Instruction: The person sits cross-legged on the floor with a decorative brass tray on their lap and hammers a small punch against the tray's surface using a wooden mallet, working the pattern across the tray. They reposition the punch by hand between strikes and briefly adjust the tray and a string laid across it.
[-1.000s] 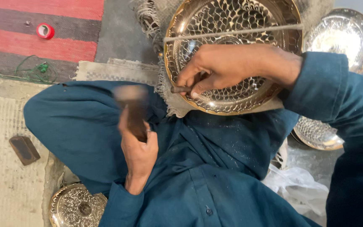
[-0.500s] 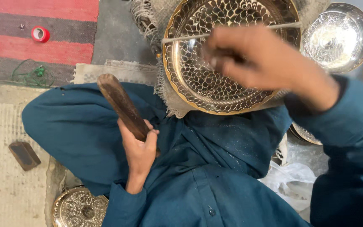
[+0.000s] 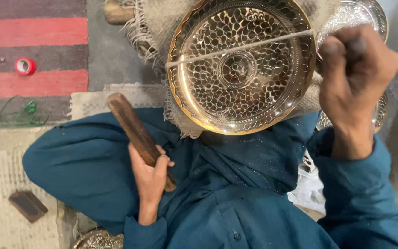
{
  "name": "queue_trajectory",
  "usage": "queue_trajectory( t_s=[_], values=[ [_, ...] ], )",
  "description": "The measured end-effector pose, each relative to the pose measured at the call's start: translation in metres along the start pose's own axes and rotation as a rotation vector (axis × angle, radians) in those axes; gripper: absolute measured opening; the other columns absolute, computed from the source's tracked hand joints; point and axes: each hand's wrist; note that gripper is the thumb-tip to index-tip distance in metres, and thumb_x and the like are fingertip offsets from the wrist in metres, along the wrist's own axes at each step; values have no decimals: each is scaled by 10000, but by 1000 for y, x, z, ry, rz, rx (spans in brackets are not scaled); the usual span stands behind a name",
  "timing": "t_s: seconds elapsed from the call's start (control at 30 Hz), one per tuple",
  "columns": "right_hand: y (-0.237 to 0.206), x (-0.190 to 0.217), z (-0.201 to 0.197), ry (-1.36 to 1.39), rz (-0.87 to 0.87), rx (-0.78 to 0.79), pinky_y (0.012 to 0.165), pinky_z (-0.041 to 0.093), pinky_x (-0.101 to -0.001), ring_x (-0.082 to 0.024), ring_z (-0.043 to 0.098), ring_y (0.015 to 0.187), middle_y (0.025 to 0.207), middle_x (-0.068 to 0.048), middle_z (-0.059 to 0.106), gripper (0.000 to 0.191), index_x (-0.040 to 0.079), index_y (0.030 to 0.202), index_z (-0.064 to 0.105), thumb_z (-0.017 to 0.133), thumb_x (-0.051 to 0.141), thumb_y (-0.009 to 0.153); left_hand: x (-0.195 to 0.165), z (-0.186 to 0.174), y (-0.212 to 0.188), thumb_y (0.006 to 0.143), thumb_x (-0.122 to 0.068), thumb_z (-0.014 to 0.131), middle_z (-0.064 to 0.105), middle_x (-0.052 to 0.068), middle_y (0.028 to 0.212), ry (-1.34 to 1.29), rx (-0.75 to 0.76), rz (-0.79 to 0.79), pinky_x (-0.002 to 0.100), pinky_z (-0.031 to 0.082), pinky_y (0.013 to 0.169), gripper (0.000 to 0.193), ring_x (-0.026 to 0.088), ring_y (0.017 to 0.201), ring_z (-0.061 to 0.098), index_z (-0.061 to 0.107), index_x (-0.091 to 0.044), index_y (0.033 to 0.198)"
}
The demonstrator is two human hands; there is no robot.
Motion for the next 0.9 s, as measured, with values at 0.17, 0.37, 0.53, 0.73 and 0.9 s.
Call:
queue_trajectory(
  t_s=[0.17, 0.37, 0.53, 0.73, 0.9],
  values=[
    [-48, 3, -6, 121, 356, -102, 583, 256, -192, -42, 364, 633, 712, -9, 483, 416, 1, 803, 474, 656, 50, 1174, -10, -24, 3, 879, 4, 611, 645, 157, 843, 377, 24, -259, 391, 542, 554, 571, 279, 621, 635, 437, -75, 1416],
    [-53, 37, 0, 111, 546, -138, 615, 291, -179, 6, 396, 693, 807, 79, 492, 71, -5, 1095, 606, 676, -7, 1082, -15, -64, -24, 812, -223, 711, 694, 249, 1081, 1065, 474, -307, 533, 542, 854, 940, 485, 1030, 664, 252, -262, 1632],
    [-23, 49, 0, 26, 472, -82, 556, 234, -205, -13, 328, 623, 707, 83, 391, 245, 18, 1227, 652, 671, -48, 992, -33, -71, -32, 832, -273, 726, 636, 155, 1191, 1293, 737, -137, 499, 524, 871, 583, 410, 1054, 641, 541, -242, 1384],
    [11, 22, 8, 2, 393, 78, 549, 284, -236, -37, 371, 622, 680, 71, 402, 309, 46, 1317, 662, 625, -43, 1023, -76, -13, -3, 903, -175, 665, 689, 119, 929, 884, 475, 344, 423, 542, 724, 170, 323, 842, 685, 659, -61, 1029],
    [13, -1, 15, 162, 289, 99, 673, 398, -213, -31, 496, 795, 880, 66, 562, 203, -10, 1259, 656, 617, -74, 1070, -79, 48, 23, 949, -206, 700, 681, 89, 723, 524, 373, 139, 319, 525, 597, 218, 165, 603, 632, 614, -8, 922]
  ],
)
Point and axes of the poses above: each hand's wrist, its own y-axis towards the middle knuckle, its own z-axis out of the palm, x = y × z
